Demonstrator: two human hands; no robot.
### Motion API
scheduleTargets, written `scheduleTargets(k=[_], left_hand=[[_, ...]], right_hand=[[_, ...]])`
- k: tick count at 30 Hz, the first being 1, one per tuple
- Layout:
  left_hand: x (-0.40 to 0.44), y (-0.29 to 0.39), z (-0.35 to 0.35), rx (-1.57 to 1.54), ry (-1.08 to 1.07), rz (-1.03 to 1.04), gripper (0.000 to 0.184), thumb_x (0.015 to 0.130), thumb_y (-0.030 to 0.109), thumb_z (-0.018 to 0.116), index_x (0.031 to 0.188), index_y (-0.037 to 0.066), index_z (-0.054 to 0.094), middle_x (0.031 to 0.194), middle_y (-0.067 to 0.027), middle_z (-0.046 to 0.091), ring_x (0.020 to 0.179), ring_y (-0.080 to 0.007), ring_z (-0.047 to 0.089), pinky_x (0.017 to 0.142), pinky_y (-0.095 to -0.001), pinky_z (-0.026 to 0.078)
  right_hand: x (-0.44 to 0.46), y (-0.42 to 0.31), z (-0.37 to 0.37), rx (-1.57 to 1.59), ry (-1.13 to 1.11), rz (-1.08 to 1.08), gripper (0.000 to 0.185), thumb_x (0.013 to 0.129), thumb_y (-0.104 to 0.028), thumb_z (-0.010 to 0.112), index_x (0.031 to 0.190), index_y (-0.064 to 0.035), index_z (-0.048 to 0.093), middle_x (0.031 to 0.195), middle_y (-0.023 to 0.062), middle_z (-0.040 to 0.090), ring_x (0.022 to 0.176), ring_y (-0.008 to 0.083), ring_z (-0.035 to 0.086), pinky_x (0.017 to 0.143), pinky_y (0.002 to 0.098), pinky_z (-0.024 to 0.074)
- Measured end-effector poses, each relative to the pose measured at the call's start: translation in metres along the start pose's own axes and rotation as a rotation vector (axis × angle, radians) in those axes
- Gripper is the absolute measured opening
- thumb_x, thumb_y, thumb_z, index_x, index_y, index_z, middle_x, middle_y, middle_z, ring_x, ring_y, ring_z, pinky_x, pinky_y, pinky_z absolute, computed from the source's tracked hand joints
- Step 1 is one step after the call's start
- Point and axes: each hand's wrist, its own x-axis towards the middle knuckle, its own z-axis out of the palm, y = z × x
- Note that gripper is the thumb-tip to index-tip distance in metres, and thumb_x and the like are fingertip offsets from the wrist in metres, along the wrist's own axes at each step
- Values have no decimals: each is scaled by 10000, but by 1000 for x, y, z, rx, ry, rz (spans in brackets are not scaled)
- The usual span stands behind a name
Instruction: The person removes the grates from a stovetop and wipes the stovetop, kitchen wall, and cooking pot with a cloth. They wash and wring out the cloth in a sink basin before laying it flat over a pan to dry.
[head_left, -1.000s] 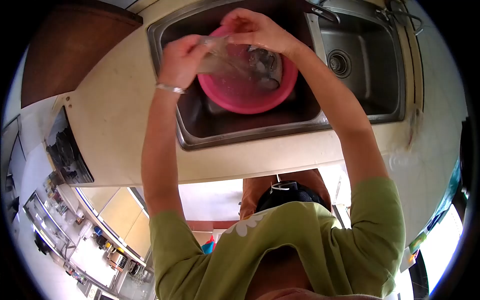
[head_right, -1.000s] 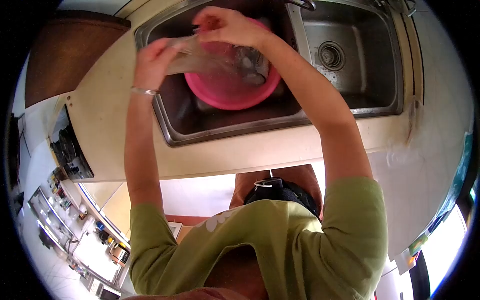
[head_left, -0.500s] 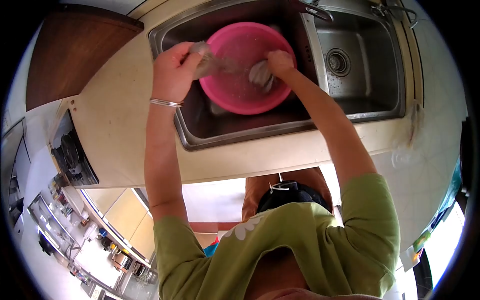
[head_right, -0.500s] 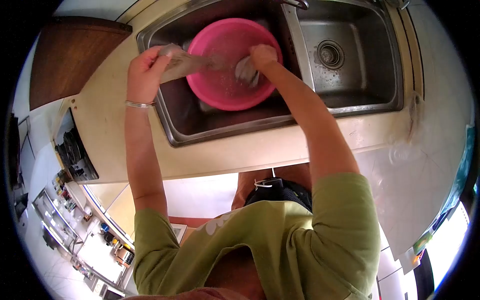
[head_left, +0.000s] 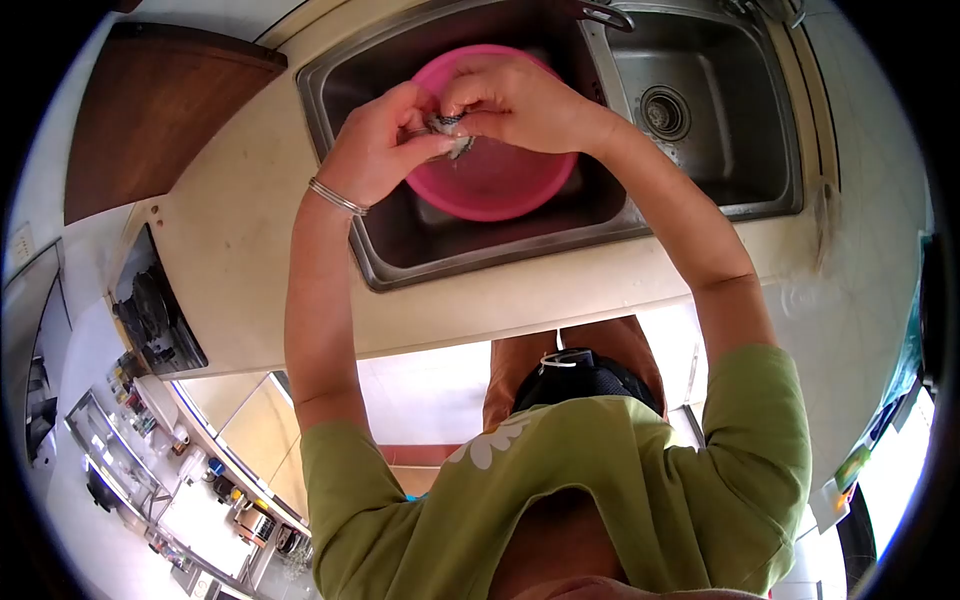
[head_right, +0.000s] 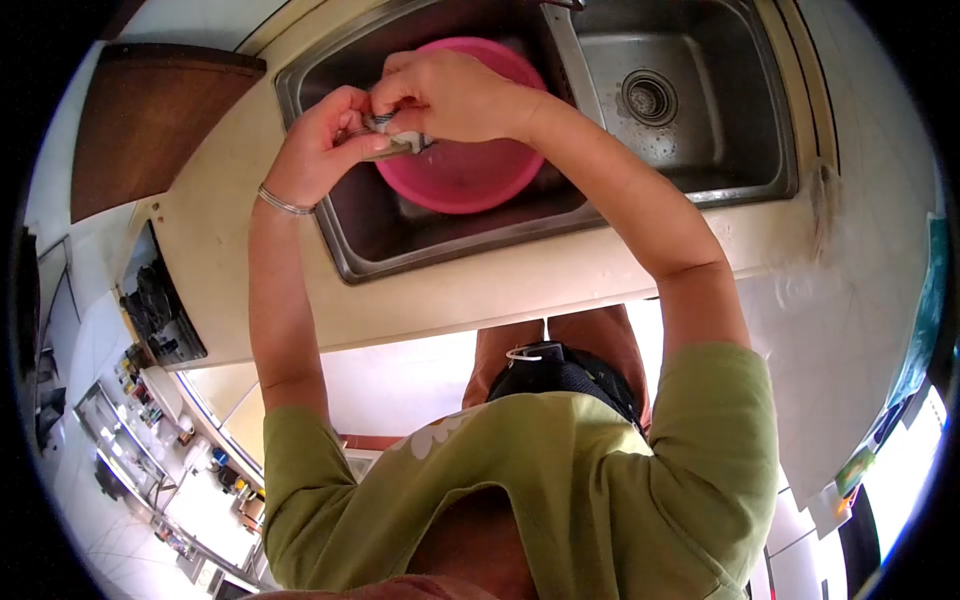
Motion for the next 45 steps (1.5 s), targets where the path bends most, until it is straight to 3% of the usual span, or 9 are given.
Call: scheduleTargets(k=[7,13,23,27,31,36,39,43,45], left_hand=[[-7,61,1,-105,207,109,156,754,124,627,807,16,528,638,5,530,574,-41,461,519,-192,377],[-17,72,-14,-413,509,36,121,759,114,627,825,39,559,617,43,486,535,-20,408,468,-151,302],[-1,-163,54,-478,668,-640,177,748,153,627,839,52,514,635,-33,502,477,-124,484,387,-252,382],[13,-210,95,-15,730,-444,344,672,127,644,981,23,534,877,-161,589,829,-275,567,754,-321,437],[10,-168,106,73,790,-414,335,671,132,639,975,19,555,964,-171,571,913,-301,543,815,-334,416],[2,-160,123,-549,611,-586,338,712,157,637,1013,35,543,1030,-136,544,984,-251,508,837,-312,391],[10,-129,128,-1167,472,-1081,417,767,314,586,1051,14,522,990,-117,558,948,-242,525,873,-363,395],[20,-125,144,-1629,63,-1006,432,787,377,538,1047,33,511,1014,-134,548,981,-257,518,891,-408,395],[30,-122,154,-1732,425,-898,456,785,426,529,1052,58,499,1015,-113,542,926,-272,531,789,-470,439]], right_hand=[[-6,16,-1,1042,221,-45,364,703,-55,654,1033,-30,503,1007,29,530,958,123,491,841,254,394],[-25,35,12,609,-88,336,515,654,-185,714,1095,-25,501,1013,60,552,951,128,492,835,257,387],[-35,168,43,-202,-280,572,530,647,-237,650,1090,16,507,1004,196,565,952,292,537,842,334,399],[-32,191,69,-400,-250,645,494,628,-233,646,1078,-64,536,1069,155,533,1016,299,488,898,371,370],[-47,214,129,-942,-131,246,444,606,-230,658,1026,-104,585,1218,96,395,1169,274,328,984,475,227],[-43,190,105,-949,-370,289,299,697,-194,539,970,-106,622,1230,81,375,1184,266,293,977,495,209],[-41,166,105,-1003,-233,416,299,679,-190,562,960,-115,630,1237,77,364,1181,249,296,983,477,193],[-38,90,80,-575,-257,464,227,613,-83,587,830,-63,649,1250,94,348,1171,284,326,938,467,285],[-49,76,65,-196,-298,212,185,630,-37,571,809,-14,617,1224,110,373,1097,278,419,893,382,358]])
